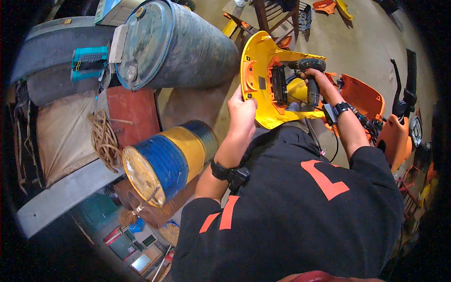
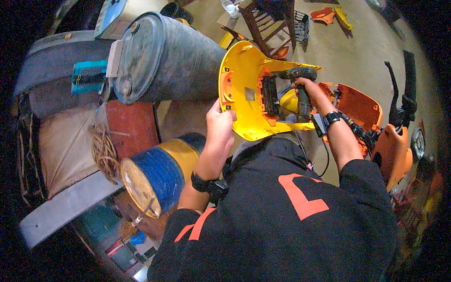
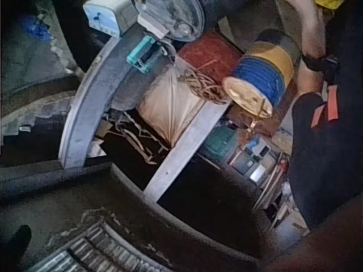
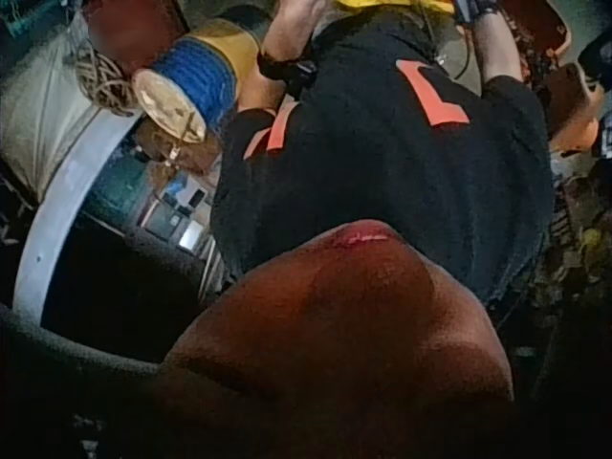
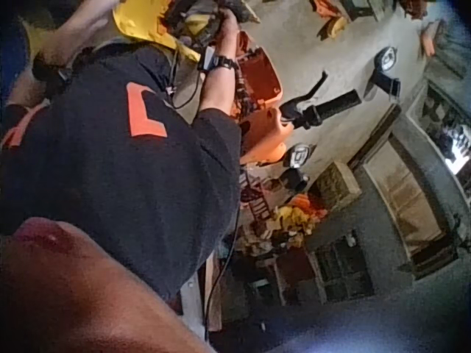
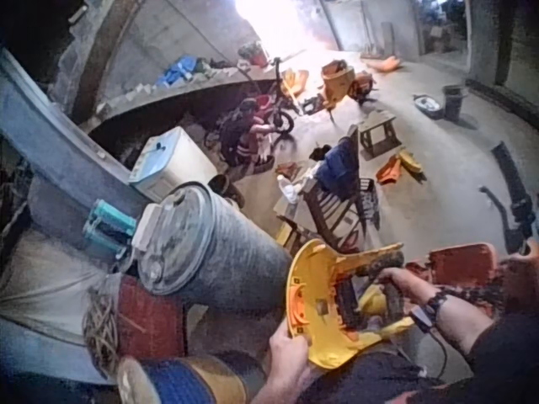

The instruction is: Assembling the outer plastic body panels of an electric scooter using a power drill.

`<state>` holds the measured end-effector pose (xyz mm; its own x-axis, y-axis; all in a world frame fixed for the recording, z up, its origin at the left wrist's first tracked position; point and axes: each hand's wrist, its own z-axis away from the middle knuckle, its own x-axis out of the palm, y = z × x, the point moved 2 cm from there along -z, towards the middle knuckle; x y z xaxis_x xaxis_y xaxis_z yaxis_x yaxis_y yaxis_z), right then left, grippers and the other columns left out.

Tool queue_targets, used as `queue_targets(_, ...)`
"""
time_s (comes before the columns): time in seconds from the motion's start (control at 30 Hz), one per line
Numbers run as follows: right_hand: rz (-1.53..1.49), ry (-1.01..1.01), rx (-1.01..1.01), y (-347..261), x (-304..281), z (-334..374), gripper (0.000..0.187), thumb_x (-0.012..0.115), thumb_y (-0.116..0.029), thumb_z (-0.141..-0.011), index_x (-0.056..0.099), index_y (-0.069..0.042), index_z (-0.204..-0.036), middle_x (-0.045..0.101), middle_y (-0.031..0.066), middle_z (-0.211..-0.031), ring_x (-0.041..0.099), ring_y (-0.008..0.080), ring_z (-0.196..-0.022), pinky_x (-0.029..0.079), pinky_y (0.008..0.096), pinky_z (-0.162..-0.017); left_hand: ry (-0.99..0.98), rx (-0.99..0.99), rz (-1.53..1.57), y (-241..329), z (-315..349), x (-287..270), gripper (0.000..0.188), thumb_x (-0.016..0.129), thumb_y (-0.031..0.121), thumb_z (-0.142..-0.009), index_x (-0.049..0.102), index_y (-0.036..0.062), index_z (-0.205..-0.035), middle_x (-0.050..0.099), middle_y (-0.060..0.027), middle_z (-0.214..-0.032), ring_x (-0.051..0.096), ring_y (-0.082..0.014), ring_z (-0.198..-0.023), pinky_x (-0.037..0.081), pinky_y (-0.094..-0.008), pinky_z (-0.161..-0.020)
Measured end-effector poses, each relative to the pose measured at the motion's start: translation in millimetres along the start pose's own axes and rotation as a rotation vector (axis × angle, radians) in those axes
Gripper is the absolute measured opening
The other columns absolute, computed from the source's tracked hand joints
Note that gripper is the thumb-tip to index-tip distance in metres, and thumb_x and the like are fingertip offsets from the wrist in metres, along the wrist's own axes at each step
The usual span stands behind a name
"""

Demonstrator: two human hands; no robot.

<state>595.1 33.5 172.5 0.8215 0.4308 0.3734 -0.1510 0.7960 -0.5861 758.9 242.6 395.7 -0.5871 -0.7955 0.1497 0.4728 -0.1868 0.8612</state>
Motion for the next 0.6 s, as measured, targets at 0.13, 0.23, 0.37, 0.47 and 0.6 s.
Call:
queue_targets(0.13, 0.096, -0.088, 0.075, -1, -10, -9, 0.015, 0.058, -0.020, -0.081, 0.059, -0.007, -0.088, 0.064, 0.0011, -0.080, 0.057, 0.0099, -0.061, 0.048, 0.0230, -0.061, -0.033, 0.003, -0.018, 1, 1, 0, 0.060, 0.037, -0.019, -0.067, 0.054, -0.0037, -0.123, 0.063, -0.0137, -0.112, 0.063, -0.0236, -0.099, 0.049, -0.0320, -0.088)
queue_targets(0.23, 0.106, -0.059, 0.090, 2, -13, -11, 0.016, 0.058, -0.020, -0.080, 0.060, -0.006, -0.088, 0.063, 0.0001, -0.079, 0.056, 0.0093, -0.060, 0.048, 0.0226, -0.061, -0.008, -0.002, -0.048, 2, 1, -2, 0.061, 0.037, -0.019, -0.066, 0.054, -0.0035, -0.123, 0.063, -0.0135, -0.113, 0.062, -0.0234, -0.101, 0.048, -0.0318, -0.089)
queue_targets(0.37, 0.089, -0.020, 0.028, 1, -11, -3, 0.021, 0.061, -0.025, -0.078, 0.064, -0.006, -0.088, 0.063, 0.0017, -0.072, 0.056, 0.0120, -0.063, 0.047, 0.0259, -0.058, -0.037, 0.016, -0.012, -2, -2, -4, 0.061, 0.038, -0.019, -0.065, 0.053, -0.0038, -0.123, 0.063, -0.0129, -0.113, 0.062, -0.0230, -0.101, 0.048, -0.0315, -0.088)
queue_targets(0.47, 0.089, 0.015, 0.006, -6, -5, 8, 0.023, 0.062, -0.025, -0.078, 0.064, -0.006, -0.090, 0.064, 0.0021, -0.075, 0.056, 0.0122, -0.062, 0.047, 0.0262, -0.059, -0.027, 0.022, -0.017, -1, -4, -3, 0.061, 0.038, -0.019, -0.065, 0.053, -0.0040, -0.122, 0.063, -0.0130, -0.113, 0.062, -0.0230, -0.100, 0.048, -0.0313, -0.088)
queue_targets(0.6, 0.076, -0.060, 0.011, 0, -17, 1, 0.025, 0.061, -0.025, -0.078, 0.063, -0.005, -0.092, 0.065, 0.0027, -0.080, 0.057, 0.0123, -0.063, 0.048, 0.0263, -0.060, -0.016, 0.018, -0.024, -4, -6, -3, 0.061, 0.038, -0.019, -0.065, 0.053, -0.0038, -0.123, 0.063, -0.0133, -0.112, 0.063, -0.0231, -0.099, 0.049, -0.0310, -0.086)
